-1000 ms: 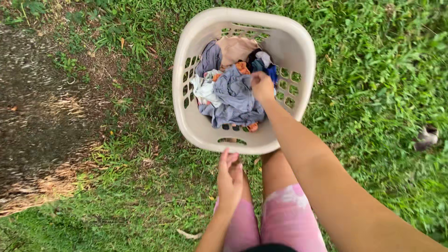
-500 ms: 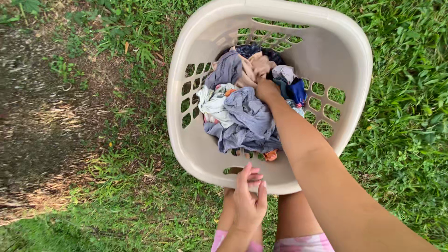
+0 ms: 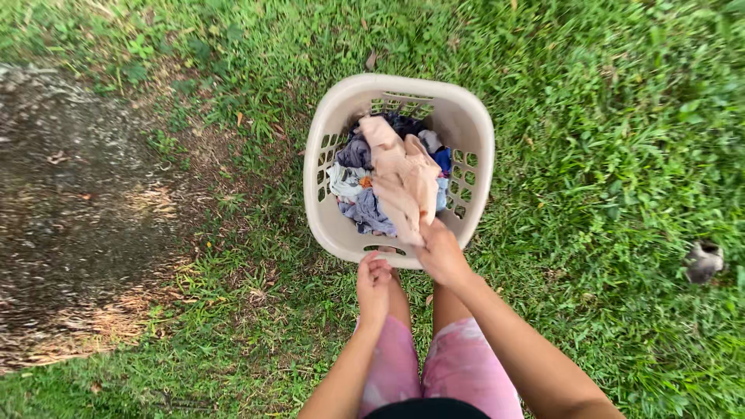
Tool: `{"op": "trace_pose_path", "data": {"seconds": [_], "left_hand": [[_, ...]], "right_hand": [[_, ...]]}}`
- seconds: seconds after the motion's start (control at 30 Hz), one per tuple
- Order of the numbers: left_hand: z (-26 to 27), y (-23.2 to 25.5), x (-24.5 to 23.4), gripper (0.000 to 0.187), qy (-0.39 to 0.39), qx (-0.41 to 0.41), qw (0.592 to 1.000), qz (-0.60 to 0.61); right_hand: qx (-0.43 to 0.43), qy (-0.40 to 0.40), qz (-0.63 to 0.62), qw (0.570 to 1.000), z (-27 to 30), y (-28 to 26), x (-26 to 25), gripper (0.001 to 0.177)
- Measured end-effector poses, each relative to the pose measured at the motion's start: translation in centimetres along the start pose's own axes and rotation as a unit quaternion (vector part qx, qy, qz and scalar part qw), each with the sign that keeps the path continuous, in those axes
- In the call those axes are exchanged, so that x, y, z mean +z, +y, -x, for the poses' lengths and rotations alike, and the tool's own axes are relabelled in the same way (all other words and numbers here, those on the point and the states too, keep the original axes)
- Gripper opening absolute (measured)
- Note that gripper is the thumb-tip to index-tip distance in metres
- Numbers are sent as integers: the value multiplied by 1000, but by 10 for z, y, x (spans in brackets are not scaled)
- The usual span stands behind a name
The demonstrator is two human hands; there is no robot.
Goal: The person takes pieces of clothing out of a laundry basket one at a time, shakes them out by hand, and hangs them onto an outdoor clothesline.
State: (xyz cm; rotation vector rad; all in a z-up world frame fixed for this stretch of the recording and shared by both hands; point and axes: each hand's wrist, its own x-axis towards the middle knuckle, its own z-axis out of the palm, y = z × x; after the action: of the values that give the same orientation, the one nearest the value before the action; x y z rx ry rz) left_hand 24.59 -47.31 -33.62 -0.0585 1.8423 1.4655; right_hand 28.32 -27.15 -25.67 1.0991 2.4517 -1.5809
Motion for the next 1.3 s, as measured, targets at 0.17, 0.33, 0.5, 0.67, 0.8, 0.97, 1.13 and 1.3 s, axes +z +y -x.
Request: {"op": "trace_pose_path", "data": {"seconds": [0.17,0.33,0.5,0.67,0.8,0.97,1.13,1.3], "left_hand": [[-10,122,-3,57,10,-268,919,290],[-35,210,11,49,-177,-260,902,296],[-25,282,16,42,-257,-181,888,336],[16,334,26,39,-318,-94,847,416],[57,332,48,41,-423,-94,849,303],[72,327,47,43,-411,-166,838,318],[24,276,47,39,-368,-147,917,45],[-7,272,69,40,-379,-17,925,-30]], "right_hand": [[-131,9,19,991,72,-106,-50,32],[-362,-56,9,931,134,-178,-65,41],[-81,-89,-127,985,142,-155,-88,45],[-25,-43,-538,842,137,-164,-137,82],[-102,86,-459,878,108,-175,-157,73],[-90,225,-544,803,115,-187,-218,57],[-296,315,-592,680,149,-188,-313,61],[-427,415,-546,589,198,-145,-383,55]]}}
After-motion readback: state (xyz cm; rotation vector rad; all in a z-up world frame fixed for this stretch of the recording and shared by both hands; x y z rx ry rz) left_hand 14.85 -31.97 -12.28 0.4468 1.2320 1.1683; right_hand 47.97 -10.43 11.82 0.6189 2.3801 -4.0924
